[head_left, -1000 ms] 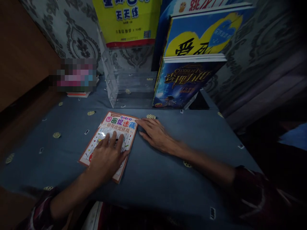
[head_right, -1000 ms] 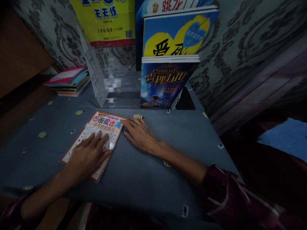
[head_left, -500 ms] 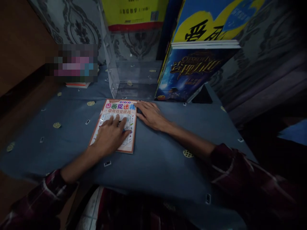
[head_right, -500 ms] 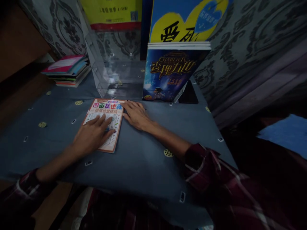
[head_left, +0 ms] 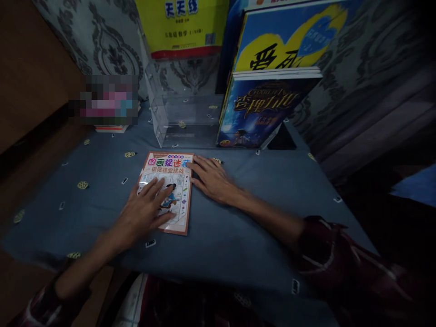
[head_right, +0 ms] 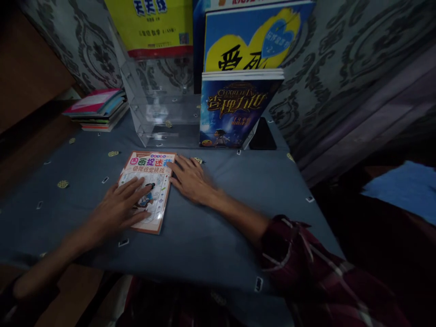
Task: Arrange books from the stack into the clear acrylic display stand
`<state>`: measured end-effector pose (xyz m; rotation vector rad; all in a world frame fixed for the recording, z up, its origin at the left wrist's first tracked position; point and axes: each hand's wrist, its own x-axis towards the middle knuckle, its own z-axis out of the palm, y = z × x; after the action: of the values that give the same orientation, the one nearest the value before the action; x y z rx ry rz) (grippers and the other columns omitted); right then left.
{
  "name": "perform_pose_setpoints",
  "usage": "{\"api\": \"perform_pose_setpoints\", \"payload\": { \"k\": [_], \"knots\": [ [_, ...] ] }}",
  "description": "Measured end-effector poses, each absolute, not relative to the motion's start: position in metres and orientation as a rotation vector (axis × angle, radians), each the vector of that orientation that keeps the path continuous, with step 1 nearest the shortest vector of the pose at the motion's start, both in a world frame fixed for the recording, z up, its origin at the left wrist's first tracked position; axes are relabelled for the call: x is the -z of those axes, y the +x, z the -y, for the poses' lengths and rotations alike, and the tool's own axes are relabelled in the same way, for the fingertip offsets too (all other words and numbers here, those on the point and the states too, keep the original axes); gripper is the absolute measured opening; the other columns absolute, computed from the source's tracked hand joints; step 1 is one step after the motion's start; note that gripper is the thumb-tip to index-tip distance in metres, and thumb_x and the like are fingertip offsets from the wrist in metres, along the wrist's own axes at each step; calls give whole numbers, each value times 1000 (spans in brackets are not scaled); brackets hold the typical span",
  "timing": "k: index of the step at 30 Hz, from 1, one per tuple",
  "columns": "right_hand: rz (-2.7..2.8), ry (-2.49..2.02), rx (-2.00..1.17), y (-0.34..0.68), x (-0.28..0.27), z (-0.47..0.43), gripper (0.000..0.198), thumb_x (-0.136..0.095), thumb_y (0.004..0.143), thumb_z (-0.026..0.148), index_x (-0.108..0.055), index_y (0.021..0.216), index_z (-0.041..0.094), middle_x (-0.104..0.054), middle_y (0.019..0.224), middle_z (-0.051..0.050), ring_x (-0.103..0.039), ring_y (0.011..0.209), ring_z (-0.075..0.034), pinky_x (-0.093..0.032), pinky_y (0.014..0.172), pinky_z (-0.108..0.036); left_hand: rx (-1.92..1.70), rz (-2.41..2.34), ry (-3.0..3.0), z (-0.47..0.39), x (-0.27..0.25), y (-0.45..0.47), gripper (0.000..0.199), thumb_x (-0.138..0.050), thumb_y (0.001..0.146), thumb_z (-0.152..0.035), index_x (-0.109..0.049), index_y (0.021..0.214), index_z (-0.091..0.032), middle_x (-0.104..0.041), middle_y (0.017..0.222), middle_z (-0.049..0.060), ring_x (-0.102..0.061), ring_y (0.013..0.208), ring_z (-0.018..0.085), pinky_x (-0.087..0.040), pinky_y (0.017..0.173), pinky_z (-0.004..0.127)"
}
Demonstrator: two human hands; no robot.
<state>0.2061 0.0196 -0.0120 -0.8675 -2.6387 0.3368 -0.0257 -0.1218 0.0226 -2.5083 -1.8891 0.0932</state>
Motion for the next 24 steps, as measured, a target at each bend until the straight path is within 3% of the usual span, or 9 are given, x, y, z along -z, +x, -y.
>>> {"api": "perform_pose_setpoints", "payload": {
  "k": [4, 10, 14, 19, 24],
  "knots": [
    [2631, -869, -297, 205, 7, -18, 41, -54, 105, 36, -59, 138, 13, -65, 131, -18, -57, 121, -33, -45, 109, -53, 75, 2006, -2487, 134, -15, -56, 66, -66, 96, -51, -46, 154, -28, -35, 168, 18, -40, 151, 42, -46, 112, 61],
    [2673, -847, -142, 196, 5, 0, 31, -50, 106, 27, -63, 130, 13, -65, 125, -17, -53, 114, -32, -47, 100, -48, 627, 2270, -2305, 127, -15, -63, 54, -62, 94, -47, -55, 142, -25, -49, 155, 14, -52, 141, 36, -49, 112, 55],
    [2705, -912, -76, 189, 4, 14, 28, -48, 106, 23, -64, 127, 13, -66, 122, -18, -53, 112, -33, -49, 94, -47, 1019, 2536, -2166, 117, -25, -71, 61, -71, 81, -54, -61, 132, -21, -59, 141, 16, -57, 135, 39, -55, 104, 57],
    [2723, -887, -94, 186, 2, 19, 25, -49, 107, 26, -66, 123, 16, -66, 121, -15, -54, 111, -30, -48, 97, -46, 1881, 3004, -1801, 108, -28, -79, 78, -92, 60, -46, -60, 126, -20, -77, 106, 10, -76, 98, 34, -66, 82, 48],
    [2570, -835, -316, 192, 4, 13, 26, -49, 106, 28, -65, 124, 17, -66, 120, -15, -55, 110, -29, -50, 97, -47, 2405, 3002, -1496, 86, -33, -75, 78, -89, 61, -23, -58, 132, -19, -79, 90, 6, -77, 70, 26, -65, 62, 38]
  ]
}}
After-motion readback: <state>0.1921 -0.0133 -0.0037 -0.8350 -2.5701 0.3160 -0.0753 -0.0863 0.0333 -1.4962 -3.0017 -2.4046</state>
